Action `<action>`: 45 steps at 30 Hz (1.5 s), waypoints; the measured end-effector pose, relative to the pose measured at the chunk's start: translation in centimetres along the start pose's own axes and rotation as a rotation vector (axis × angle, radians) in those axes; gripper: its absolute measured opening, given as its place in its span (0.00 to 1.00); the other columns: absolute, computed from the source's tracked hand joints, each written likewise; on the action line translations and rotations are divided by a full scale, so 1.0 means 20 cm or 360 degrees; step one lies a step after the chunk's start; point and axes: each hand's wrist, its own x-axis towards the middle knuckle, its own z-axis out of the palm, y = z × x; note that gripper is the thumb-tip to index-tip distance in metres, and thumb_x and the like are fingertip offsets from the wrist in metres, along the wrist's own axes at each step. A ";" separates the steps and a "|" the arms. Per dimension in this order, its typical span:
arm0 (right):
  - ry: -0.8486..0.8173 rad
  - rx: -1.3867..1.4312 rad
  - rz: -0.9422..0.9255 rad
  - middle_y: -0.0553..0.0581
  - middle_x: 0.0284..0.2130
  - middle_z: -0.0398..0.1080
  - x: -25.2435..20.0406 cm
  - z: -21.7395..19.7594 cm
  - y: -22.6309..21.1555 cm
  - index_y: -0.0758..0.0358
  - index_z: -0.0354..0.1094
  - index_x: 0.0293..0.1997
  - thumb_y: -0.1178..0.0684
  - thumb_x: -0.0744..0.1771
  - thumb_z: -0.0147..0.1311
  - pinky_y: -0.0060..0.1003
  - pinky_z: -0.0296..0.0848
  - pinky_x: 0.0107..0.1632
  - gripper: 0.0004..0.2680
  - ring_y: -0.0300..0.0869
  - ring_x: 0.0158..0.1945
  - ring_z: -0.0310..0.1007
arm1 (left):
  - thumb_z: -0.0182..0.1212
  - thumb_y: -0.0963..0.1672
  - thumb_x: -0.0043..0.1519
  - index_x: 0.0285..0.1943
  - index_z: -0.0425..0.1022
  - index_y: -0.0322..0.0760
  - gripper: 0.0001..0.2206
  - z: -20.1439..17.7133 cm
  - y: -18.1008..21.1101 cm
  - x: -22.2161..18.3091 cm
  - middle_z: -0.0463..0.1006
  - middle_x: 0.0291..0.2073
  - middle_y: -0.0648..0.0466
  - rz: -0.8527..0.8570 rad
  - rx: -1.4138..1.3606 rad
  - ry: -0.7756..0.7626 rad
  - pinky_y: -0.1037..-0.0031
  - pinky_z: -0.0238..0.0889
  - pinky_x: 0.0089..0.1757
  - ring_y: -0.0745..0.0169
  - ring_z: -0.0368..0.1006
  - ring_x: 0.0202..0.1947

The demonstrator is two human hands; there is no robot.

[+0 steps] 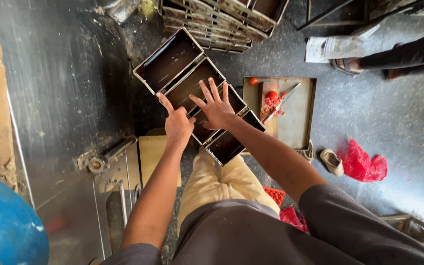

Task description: The person organizes metal bread molds, retrieves dough from a large industrial mixer, shapes small pieces of dough by hand on a stone countertop, and collects cubes of white fat from a cardboard box using their hands.

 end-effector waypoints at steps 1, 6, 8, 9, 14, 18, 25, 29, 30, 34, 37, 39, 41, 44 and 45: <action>-0.0003 -0.0002 0.0001 0.67 0.77 0.24 0.01 -0.01 0.02 0.39 0.39 0.78 0.36 0.59 0.68 0.79 0.22 0.67 0.41 0.66 0.78 0.16 | 0.73 0.45 0.55 0.38 0.76 0.34 0.12 0.00 0.01 0.02 0.22 0.78 0.30 0.0000 -0.0003 -0.0002 0.61 0.77 0.42 0.36 0.81 0.42; 0.0402 -0.0134 -0.0215 0.67 0.78 0.32 0.15 -0.07 0.12 0.43 0.48 0.78 0.36 0.56 0.69 0.78 0.26 0.69 0.41 0.64 0.79 0.22 | 0.72 0.46 0.58 0.39 0.75 0.32 0.13 -0.01 0.03 0.16 0.22 0.74 0.25 0.0045 0.0033 0.0194 0.54 0.73 0.44 0.29 0.78 0.42; 0.0400 -0.0199 -0.0242 0.64 0.78 0.33 0.25 -0.12 0.18 0.41 0.49 0.77 0.35 0.57 0.69 0.76 0.26 0.70 0.40 0.62 0.80 0.22 | 0.72 0.46 0.57 0.39 0.74 0.31 0.14 -0.01 0.06 0.23 0.25 0.72 0.19 0.0025 0.0057 0.0196 0.54 0.72 0.45 0.27 0.76 0.42; 0.0401 -0.0277 -0.0290 0.62 0.78 0.34 0.29 -0.15 0.20 0.38 0.50 0.76 0.35 0.57 0.69 0.74 0.25 0.72 0.38 0.60 0.80 0.23 | 0.72 0.46 0.57 0.39 0.74 0.30 0.15 0.00 0.07 0.27 0.27 0.69 0.12 -0.0009 0.0070 0.0214 0.54 0.72 0.45 0.25 0.75 0.42; 0.0274 -0.0123 -0.0224 0.58 0.78 0.34 0.45 -0.25 0.30 0.40 0.50 0.75 0.33 0.57 0.70 0.72 0.30 0.74 0.39 0.56 0.80 0.19 | 0.73 0.50 0.59 0.42 0.73 0.29 0.20 0.06 0.23 0.43 0.54 0.58 0.06 -0.0117 0.0211 0.0116 0.54 0.68 0.54 0.23 0.75 0.44; 0.0274 -0.0107 -0.0284 0.57 0.78 0.31 0.44 -0.30 0.37 0.40 0.48 0.77 0.37 0.55 0.74 0.72 0.37 0.73 0.43 0.55 0.78 0.16 | 0.71 0.50 0.60 0.45 0.73 0.31 0.19 0.08 0.30 0.41 0.71 0.48 0.19 -0.0159 0.0023 0.0147 0.52 0.69 0.53 0.24 0.76 0.47; 0.0194 0.0145 -0.0323 0.54 0.79 0.29 0.39 -0.33 0.35 0.38 0.48 0.76 0.44 0.58 0.72 0.71 0.36 0.75 0.39 0.52 0.80 0.15 | 0.71 0.54 0.59 0.46 0.75 0.37 0.20 -0.01 0.28 0.36 0.31 0.66 0.05 -0.0325 0.0178 0.0016 0.56 0.74 0.49 0.23 0.76 0.47; 0.0156 0.0092 -0.0331 0.53 0.78 0.28 0.43 -0.34 0.40 0.38 0.47 0.77 0.58 0.59 0.65 0.71 0.35 0.72 0.38 0.51 0.78 0.13 | 0.71 0.55 0.56 0.61 0.67 0.44 0.29 -0.09 0.33 0.32 0.33 0.70 0.13 -0.0254 0.0331 -0.0063 0.55 0.73 0.46 0.25 0.75 0.45; 0.0166 0.0077 -0.0349 0.53 0.77 0.28 0.43 -0.34 0.40 0.39 0.46 0.77 0.61 0.59 0.62 0.71 0.35 0.71 0.38 0.51 0.78 0.13 | 0.70 0.55 0.54 0.66 0.62 0.46 0.33 -0.12 0.34 0.30 0.36 0.73 0.17 -0.0322 0.0321 -0.0121 0.55 0.75 0.41 0.27 0.76 0.43; 0.0123 0.0108 -0.0345 0.52 0.78 0.28 0.42 -0.35 0.39 0.39 0.47 0.77 0.61 0.59 0.61 0.71 0.36 0.73 0.37 0.49 0.78 0.13 | 0.70 0.55 0.58 0.62 0.62 0.47 0.29 -0.26 0.30 0.26 0.76 0.55 0.37 -0.0267 0.0253 0.0103 0.49 0.70 0.43 0.35 0.77 0.46; 0.0185 0.0113 -0.0303 0.53 0.78 0.30 0.40 -0.38 0.36 0.39 0.49 0.77 0.61 0.59 0.62 0.71 0.38 0.72 0.37 0.48 0.79 0.15 | 0.67 0.53 0.67 0.64 0.62 0.46 0.23 -0.38 0.20 0.29 0.82 0.43 0.39 -0.0315 0.0275 0.0297 0.49 0.69 0.44 0.34 0.78 0.44; 0.0112 0.0110 -0.0233 0.53 0.78 0.32 0.39 -0.39 0.34 0.41 0.50 0.76 0.58 0.59 0.62 0.72 0.40 0.73 0.35 0.49 0.79 0.16 | 0.69 0.49 0.66 0.64 0.62 0.41 0.23 -0.45 0.12 0.34 0.78 0.51 0.41 -0.0149 0.0233 0.0590 0.49 0.67 0.46 0.35 0.75 0.50; 0.0094 0.0097 -0.0205 0.53 0.78 0.32 0.39 -0.40 0.31 0.42 0.51 0.75 0.60 0.59 0.60 0.71 0.41 0.72 0.34 0.49 0.79 0.17 | 0.71 0.47 0.62 0.64 0.63 0.39 0.25 -0.53 0.05 0.43 0.74 0.57 0.40 0.0103 0.0252 0.0705 0.51 0.67 0.49 0.34 0.71 0.55; 0.0159 0.0387 -0.0147 0.53 0.79 0.35 0.40 -0.40 0.29 0.44 0.54 0.75 0.63 0.58 0.56 0.68 0.42 0.74 0.34 0.49 0.81 0.21 | 0.73 0.45 0.58 0.66 0.63 0.36 0.29 -0.60 0.00 0.54 0.65 0.68 0.37 0.0540 0.0264 0.0748 0.50 0.62 0.57 0.33 0.61 0.65; 0.0255 0.0687 -0.0130 0.53 0.79 0.37 0.42 -0.40 0.30 0.47 0.55 0.75 0.65 0.58 0.55 0.65 0.42 0.75 0.35 0.49 0.82 0.25 | 0.73 0.45 0.58 0.69 0.63 0.36 0.31 -0.62 0.00 0.60 0.59 0.72 0.35 0.0719 0.0270 0.0693 0.48 0.58 0.62 0.33 0.56 0.70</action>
